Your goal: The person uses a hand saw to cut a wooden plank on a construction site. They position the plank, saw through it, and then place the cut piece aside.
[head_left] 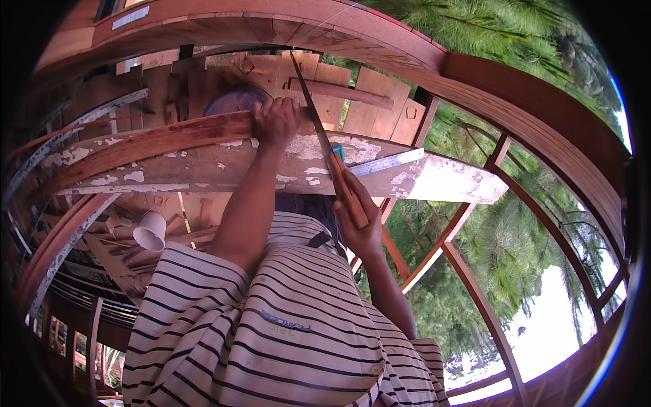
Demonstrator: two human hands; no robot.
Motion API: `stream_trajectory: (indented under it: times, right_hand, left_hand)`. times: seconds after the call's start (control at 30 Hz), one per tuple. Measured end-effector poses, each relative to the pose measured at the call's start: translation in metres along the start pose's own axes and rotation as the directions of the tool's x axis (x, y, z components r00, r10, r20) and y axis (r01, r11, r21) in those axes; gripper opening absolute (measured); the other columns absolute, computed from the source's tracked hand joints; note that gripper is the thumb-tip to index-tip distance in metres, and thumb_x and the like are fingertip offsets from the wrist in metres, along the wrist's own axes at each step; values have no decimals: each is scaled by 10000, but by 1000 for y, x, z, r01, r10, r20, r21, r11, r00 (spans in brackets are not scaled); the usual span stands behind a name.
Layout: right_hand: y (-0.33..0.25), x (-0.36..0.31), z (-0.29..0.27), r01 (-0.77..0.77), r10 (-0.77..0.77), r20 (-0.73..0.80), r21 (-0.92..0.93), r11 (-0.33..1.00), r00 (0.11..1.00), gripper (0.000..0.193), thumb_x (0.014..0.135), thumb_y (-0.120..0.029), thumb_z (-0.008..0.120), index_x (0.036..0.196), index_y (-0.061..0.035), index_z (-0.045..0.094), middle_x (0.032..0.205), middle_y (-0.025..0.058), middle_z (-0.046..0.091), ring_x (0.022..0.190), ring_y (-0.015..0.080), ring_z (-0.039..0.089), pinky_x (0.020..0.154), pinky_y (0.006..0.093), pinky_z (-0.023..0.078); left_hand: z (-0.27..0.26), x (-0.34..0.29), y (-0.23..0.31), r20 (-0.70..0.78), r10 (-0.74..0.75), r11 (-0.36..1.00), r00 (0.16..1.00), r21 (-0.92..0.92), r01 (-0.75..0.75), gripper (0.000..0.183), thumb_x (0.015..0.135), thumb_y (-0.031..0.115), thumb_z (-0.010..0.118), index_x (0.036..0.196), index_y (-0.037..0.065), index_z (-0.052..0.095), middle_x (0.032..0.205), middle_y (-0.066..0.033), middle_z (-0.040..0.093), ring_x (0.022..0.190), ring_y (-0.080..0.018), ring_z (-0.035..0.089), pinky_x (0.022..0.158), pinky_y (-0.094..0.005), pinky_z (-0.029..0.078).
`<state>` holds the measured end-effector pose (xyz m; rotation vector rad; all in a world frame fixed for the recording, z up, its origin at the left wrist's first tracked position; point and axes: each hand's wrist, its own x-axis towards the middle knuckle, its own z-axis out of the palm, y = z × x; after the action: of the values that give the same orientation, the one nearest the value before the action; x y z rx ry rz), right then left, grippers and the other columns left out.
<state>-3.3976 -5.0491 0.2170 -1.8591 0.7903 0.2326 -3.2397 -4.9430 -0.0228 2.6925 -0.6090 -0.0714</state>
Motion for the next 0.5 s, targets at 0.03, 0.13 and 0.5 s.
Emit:
stream_trajectory:
  times: [0.03, 0.13, 0.5]
  right_hand:
    - [6, 18, 9, 25, -25, -9, 21, 999, 1000, 547, 944, -37, 666, 1468, -17, 511, 1291, 194, 689, 1145, 221, 682, 953, 310, 516]
    - [4, 4, 3, -45, 44, 13, 42, 998, 999, 550, 943, -35, 666, 1471, -23, 511, 1293, 195, 686, 1144, 209, 676, 949, 306, 512]
    - [19, -48, -20, -83, 78, 45, 106, 991, 996, 544, 933, -34, 674, 1450, 25, 516, 1369, 213, 638, 1225, 265, 652, 1015, 342, 491]
  left_hand:
    - [0, 2, -1, 5, 3, 1000, 1000, -1, -2, 312, 992, 323, 531, 808, 139, 703, 814, -46, 711, 817, -240, 669, 759, -458, 435]
    - [1, 2, -3, 23, 10, 1000, 1000, 16, -10, 311, 992, 330, 533, 812, 145, 705, 810, -49, 711, 819, -240, 670, 768, -456, 434]
    - [-1, 0, -2, 2, 23, 996, 1000, 81, -23, 336, 1002, 323, 524, 785, 131, 694, 795, -55, 701, 813, -259, 656, 777, -461, 433]
